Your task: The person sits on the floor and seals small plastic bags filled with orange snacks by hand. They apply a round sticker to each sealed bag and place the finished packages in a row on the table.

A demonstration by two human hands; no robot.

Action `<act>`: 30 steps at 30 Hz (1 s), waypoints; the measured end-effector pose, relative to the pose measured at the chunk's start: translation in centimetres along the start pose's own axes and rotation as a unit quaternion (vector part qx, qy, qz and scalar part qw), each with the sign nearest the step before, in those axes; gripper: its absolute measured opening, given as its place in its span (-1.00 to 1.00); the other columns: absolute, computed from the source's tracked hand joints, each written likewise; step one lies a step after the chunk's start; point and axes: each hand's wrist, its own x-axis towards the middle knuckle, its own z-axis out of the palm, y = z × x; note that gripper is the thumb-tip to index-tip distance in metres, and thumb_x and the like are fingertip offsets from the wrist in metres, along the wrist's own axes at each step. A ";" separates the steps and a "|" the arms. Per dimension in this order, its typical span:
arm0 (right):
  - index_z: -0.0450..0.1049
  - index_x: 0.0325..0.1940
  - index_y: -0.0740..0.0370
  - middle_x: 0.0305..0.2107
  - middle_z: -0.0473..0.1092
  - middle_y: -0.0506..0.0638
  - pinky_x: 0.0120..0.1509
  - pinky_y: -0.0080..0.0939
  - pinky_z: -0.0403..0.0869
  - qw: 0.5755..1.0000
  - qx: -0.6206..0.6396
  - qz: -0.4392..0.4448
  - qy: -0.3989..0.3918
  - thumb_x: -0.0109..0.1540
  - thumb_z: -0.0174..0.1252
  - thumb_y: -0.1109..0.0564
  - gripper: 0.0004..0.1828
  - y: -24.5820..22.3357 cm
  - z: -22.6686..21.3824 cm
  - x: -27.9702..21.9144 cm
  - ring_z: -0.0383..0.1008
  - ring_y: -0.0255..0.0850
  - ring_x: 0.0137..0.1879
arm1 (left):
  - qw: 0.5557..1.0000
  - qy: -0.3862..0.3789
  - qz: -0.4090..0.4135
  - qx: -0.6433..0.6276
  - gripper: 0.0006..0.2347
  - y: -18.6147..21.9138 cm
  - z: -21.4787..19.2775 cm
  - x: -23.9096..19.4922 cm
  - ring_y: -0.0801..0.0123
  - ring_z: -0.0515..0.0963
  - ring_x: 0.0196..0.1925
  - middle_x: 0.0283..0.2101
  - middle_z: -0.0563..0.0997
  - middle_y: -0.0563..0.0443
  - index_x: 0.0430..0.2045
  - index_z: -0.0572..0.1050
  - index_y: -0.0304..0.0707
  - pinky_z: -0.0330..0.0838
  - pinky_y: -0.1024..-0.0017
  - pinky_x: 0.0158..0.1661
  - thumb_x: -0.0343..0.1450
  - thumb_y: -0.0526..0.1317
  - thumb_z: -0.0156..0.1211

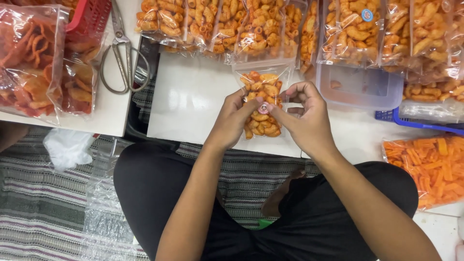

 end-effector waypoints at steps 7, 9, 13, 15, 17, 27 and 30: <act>0.27 -0.01 0.25 -0.19 0.43 0.11 0.05 -0.08 0.38 1.000 -0.020 -0.001 -0.006 0.09 0.48 0.11 -0.43 -0.3 -0.1 0.0 0.43 -0.11 0.02 | 1.000 -0.002 -0.001 -0.003 -0.71 -0.4 -0.3 0.1 0.38 0.57 -0.23 -0.33 0.60 -0.10 -0.10 0.51 -0.49 0.55 0.35 -0.16 0.44 -0.18 0.12; 0.26 0.04 0.20 -0.14 0.41 0.03 0.03 -0.23 0.43 0.999 0.029 0.008 -0.037 0.06 0.43 0.22 -0.42 0.3 -0.4 0.2 0.46 -0.20 0.00 | 1.000 0.004 -0.006 -0.014 -0.65 -0.7 -0.2 0.1 0.25 0.64 -0.17 -0.25 0.63 -0.19 -0.03 0.49 -0.50 0.57 0.26 -0.09 0.44 -0.14 0.20; 0.19 0.15 0.19 -0.08 0.32 0.05 0.01 -0.25 0.45 0.996 0.068 0.013 -0.063 0.11 0.25 0.32 -0.42 -0.1 -0.6 0.2 0.44 -0.17 0.01 | 1.000 0.009 -0.005 -0.010 -0.65 -0.7 -0.2 0.5 0.14 0.64 -0.09 -0.19 0.62 -0.25 0.02 0.46 -0.53 0.56 0.18 -0.04 0.48 -0.16 0.15; 0.02 0.27 0.16 0.01 0.25 0.16 0.05 -0.17 0.46 0.995 0.062 -0.009 -0.072 0.12 0.37 0.18 -0.21 -0.2 -0.3 -0.3 0.41 -0.08 0.06 | 0.999 0.027 -0.006 -0.027 -0.65 -0.4 0.3 0.3 0.20 0.60 -0.05 -0.15 0.61 -0.20 0.02 0.46 -0.50 0.56 0.20 -0.02 0.48 -0.14 0.15; -0.06 0.31 0.18 0.05 0.22 0.31 0.11 0.02 0.47 0.995 0.035 -0.017 -0.089 0.08 0.43 0.16 -0.08 -2.1 -0.4 -1.0 0.41 0.14 0.12 | 0.999 0.024 -0.009 -0.023 -0.62 -0.5 0.3 0.5 0.12 0.61 -0.01 -0.10 0.60 -0.27 0.08 0.41 -0.52 0.54 0.12 0.00 0.50 -0.12 0.11; -0.11 0.43 0.20 0.05 0.29 0.31 0.13 -0.02 0.50 0.994 0.078 -0.061 -0.039 0.02 0.53 0.19 0.12 -4.2 -3.9 0.6 0.45 0.09 0.07 | 0.997 0.001 0.028 0.073 -0.68 2.6 3.5 2.0 -0.13 0.42 0.15 0.09 0.34 -0.34 0.01 0.24 -0.38 0.36 -0.14 0.13 0.47 -0.21 0.15; 0.06 0.40 0.22 0.08 0.30 0.25 0.12 -0.07 0.51 0.993 0.054 -0.099 0.028 0.04 0.54 0.09 0.01 -3.8 -6.5 1.6 0.47 0.04 0.08 | 0.995 0.007 0.061 0.074 -0.67 4.6 5.9 4.1 0.02 0.49 0.08 -0.02 0.45 -0.23 -0.01 0.37 -0.42 0.42 -0.01 0.10 0.48 -0.12 0.17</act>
